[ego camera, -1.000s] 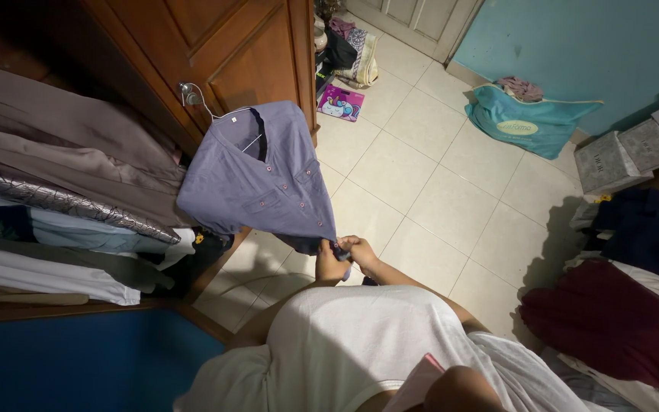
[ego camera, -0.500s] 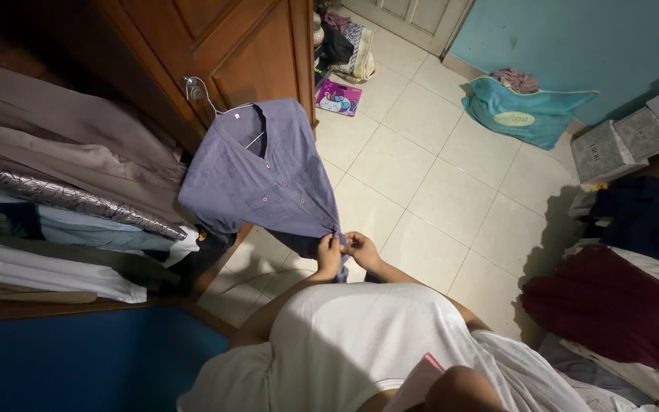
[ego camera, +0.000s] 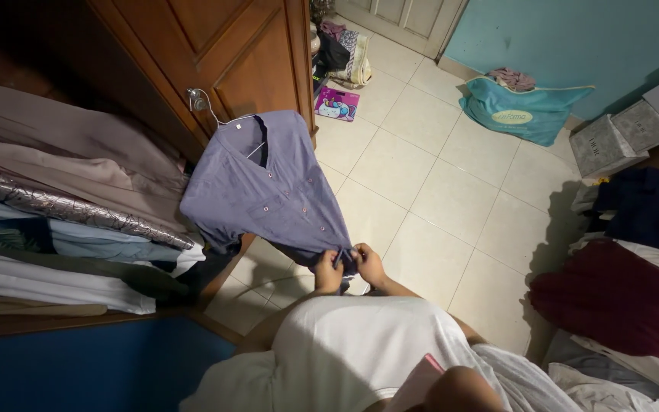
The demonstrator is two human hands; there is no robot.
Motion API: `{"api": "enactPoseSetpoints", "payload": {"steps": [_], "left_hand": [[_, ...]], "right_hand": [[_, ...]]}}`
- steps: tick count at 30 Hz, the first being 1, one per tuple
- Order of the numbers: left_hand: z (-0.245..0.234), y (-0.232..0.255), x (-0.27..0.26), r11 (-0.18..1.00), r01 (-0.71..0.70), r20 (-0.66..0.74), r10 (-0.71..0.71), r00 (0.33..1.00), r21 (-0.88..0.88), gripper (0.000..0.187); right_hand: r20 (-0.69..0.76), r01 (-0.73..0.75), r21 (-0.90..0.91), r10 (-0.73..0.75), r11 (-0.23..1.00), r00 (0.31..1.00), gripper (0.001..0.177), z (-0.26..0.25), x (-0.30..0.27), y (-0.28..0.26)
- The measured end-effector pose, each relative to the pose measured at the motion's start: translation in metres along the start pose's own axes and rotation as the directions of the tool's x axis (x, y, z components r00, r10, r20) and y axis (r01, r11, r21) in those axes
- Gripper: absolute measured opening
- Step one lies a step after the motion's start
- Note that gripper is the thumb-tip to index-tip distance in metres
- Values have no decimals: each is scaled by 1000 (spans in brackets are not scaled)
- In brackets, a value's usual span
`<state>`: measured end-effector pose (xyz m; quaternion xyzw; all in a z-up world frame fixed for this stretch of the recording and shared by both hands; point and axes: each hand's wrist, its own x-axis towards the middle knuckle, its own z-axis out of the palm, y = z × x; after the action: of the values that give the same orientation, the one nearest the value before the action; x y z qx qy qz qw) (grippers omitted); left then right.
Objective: The person picks up a pink shirt from a bed, places it on a hanger, buttons it, and hangs it in a wardrobe. They repeat the process with a purple shirt, buttoning it and hanging it in the wardrobe.
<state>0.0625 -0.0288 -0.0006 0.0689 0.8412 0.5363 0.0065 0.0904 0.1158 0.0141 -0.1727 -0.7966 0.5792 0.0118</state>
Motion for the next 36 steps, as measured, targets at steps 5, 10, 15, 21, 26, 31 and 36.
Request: {"api": "enactPoseSetpoints", "payload": {"steps": [5,10,15,21,26,31,36], "left_hand": [[-28,-13,-20,950,138,5,-146,989,280,29],[-29,-16,-35,913,233,25,-256,966,333,25],[-8,-1,-52,926,257,-69,-248,966,275,21],[46,24,-79,975,222,-265,-207,942,28,25],[88,39,-86,952,262,-369,-303,879,-158,26],[105,45,-89,966,196,-459,-254,851,-171,23],[111,46,-94,972,185,-511,-233,828,-145,23]], "right_hand": [[208,-109,54,96,993,974,8,-2,-29,9],[307,-95,-106,124,990,943,10,-11,-34,16],[362,85,-309,35,947,932,12,-39,-16,17],[479,270,-209,-142,940,866,18,-69,4,24],[507,89,-170,10,981,862,21,-83,11,34],[556,19,113,-79,993,828,18,-90,12,41],[607,-149,315,-78,937,791,16,-90,6,47]]}}
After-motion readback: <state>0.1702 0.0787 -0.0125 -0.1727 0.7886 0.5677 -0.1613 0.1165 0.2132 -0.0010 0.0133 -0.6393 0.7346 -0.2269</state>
